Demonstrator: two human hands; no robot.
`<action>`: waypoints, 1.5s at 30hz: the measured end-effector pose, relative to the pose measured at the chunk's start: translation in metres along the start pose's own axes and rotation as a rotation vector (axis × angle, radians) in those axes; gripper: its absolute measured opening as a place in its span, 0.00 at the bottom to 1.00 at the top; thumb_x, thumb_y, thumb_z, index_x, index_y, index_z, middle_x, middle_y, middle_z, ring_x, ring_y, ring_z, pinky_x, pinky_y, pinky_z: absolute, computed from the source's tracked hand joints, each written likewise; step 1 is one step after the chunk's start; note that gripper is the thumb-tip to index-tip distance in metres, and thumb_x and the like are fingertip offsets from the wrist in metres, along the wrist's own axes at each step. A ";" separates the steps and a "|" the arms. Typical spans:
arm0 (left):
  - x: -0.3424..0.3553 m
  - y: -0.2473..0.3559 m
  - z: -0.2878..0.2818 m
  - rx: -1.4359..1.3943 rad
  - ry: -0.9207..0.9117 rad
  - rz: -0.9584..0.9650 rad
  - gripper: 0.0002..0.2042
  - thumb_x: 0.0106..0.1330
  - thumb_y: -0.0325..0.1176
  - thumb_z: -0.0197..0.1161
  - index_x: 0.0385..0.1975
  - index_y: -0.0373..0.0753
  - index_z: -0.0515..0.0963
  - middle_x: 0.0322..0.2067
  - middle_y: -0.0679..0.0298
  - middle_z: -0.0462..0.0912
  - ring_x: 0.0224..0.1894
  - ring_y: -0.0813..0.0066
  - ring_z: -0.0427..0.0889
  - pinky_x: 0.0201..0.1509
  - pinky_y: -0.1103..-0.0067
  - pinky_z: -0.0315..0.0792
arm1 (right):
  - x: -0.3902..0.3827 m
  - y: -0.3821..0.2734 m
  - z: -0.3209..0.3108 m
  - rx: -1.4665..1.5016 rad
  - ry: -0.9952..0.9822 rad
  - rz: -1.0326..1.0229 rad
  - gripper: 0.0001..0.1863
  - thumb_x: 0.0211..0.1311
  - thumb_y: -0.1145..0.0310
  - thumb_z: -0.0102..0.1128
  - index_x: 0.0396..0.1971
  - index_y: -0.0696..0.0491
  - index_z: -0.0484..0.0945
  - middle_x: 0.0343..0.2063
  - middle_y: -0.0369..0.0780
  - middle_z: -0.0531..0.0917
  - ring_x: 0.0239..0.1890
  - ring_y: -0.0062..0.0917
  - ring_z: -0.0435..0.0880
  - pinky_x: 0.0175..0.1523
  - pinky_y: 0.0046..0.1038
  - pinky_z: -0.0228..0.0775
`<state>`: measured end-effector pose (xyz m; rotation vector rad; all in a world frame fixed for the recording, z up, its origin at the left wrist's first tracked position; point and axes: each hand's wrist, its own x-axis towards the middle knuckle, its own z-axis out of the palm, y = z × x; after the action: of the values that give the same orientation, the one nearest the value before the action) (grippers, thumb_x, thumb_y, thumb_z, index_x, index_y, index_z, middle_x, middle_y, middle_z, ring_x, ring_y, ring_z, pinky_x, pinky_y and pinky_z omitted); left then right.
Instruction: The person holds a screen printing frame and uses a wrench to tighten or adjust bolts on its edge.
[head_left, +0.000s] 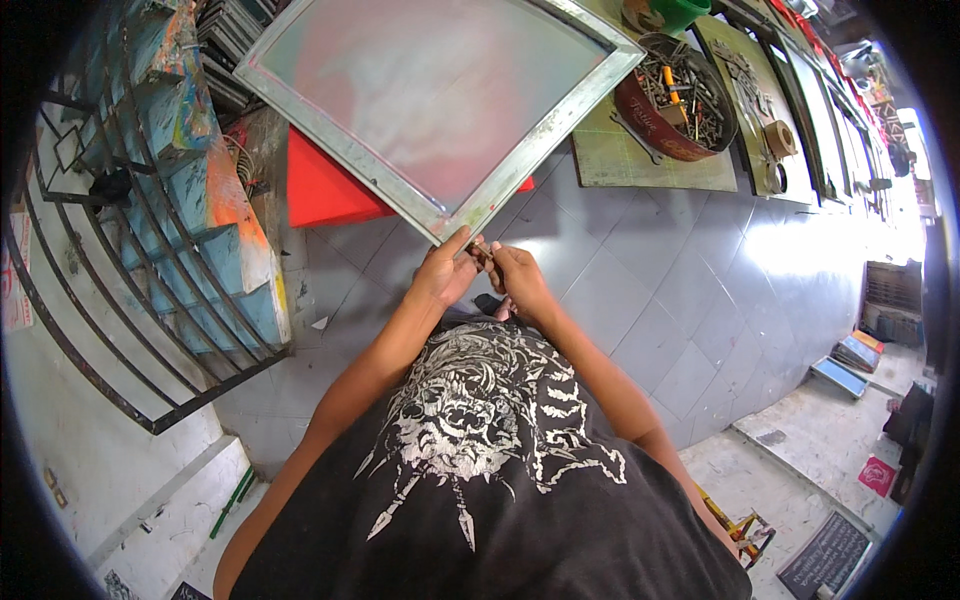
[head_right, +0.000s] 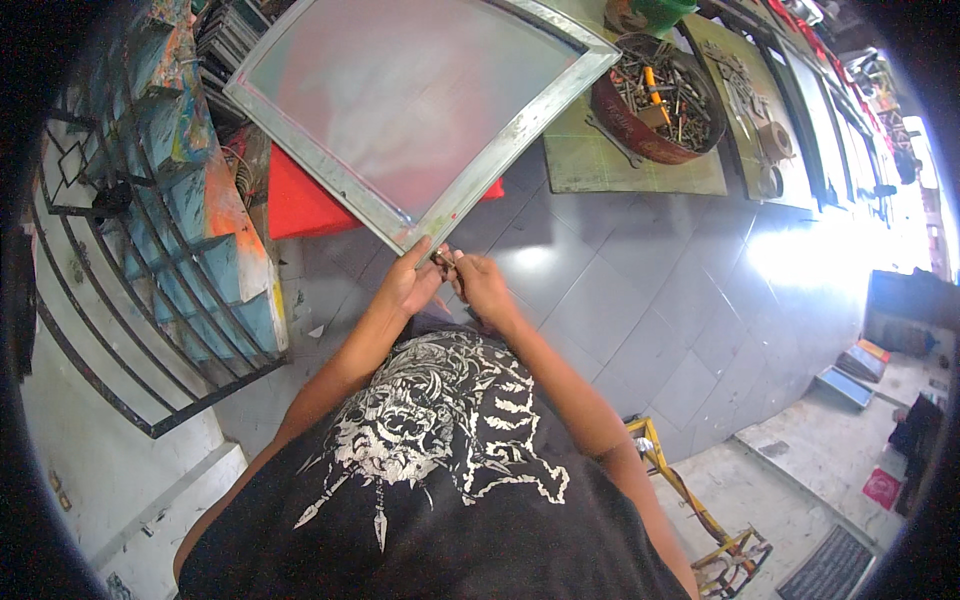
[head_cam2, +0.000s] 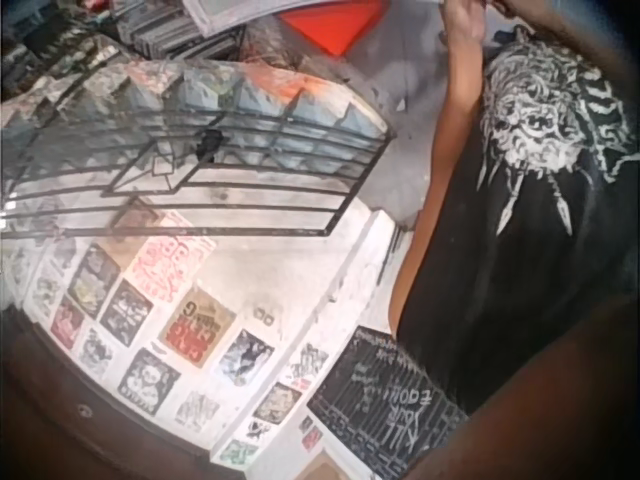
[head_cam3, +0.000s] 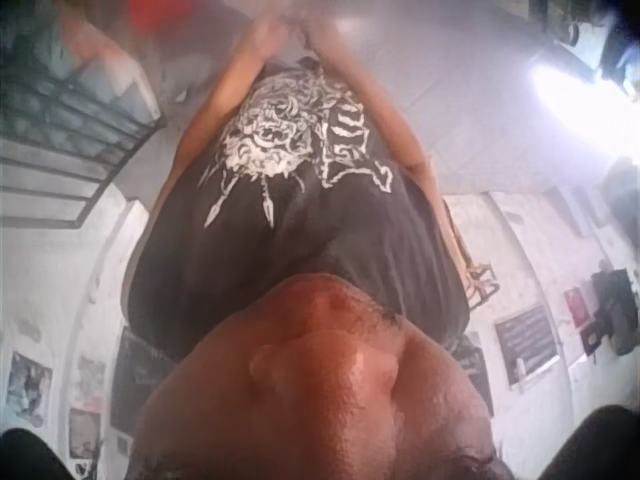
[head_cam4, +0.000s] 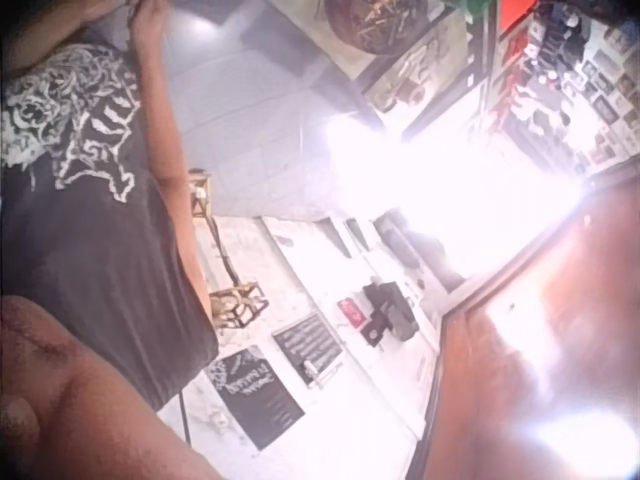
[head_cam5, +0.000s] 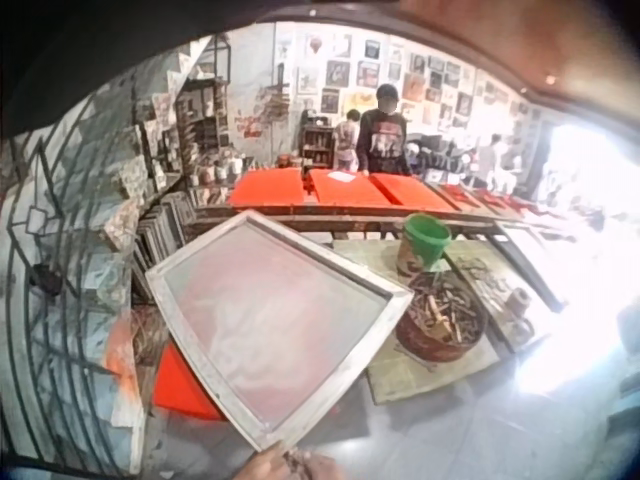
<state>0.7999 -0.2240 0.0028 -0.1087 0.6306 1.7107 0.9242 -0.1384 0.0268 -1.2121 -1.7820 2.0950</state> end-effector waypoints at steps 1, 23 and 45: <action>0.002 -0.001 -0.004 -0.005 -0.010 -0.015 0.14 0.69 0.39 0.54 0.46 0.36 0.69 0.32 0.65 0.70 0.35 0.74 0.68 0.43 0.73 0.65 | 0.003 0.007 -0.003 0.219 -0.087 0.151 0.16 0.66 0.61 0.50 0.24 0.57 0.74 0.15 0.47 0.75 0.21 0.41 0.76 0.29 0.36 0.68; -0.003 0.002 0.001 -0.008 -0.026 -0.005 0.16 0.67 0.39 0.58 0.49 0.38 0.70 0.32 0.67 0.72 0.37 0.76 0.68 0.47 0.74 0.66 | -0.006 -0.010 0.001 -0.004 -0.039 -0.013 0.15 0.60 0.63 0.59 0.22 0.59 0.72 0.14 0.42 0.73 0.17 0.29 0.72 0.24 0.32 0.63; -0.002 0.005 -0.001 -0.002 -0.050 -0.024 0.16 0.67 0.39 0.56 0.49 0.36 0.69 0.31 0.66 0.71 0.35 0.75 0.69 0.47 0.74 0.67 | 0.009 -0.082 -0.066 -0.796 0.285 -0.704 0.14 0.54 0.61 0.64 0.34 0.56 0.77 0.26 0.44 0.80 0.26 0.36 0.80 0.32 0.35 0.71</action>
<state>0.7952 -0.2268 0.0047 -0.0748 0.5886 1.6860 0.9289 -0.0583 0.0962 -0.7333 -2.4705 0.8078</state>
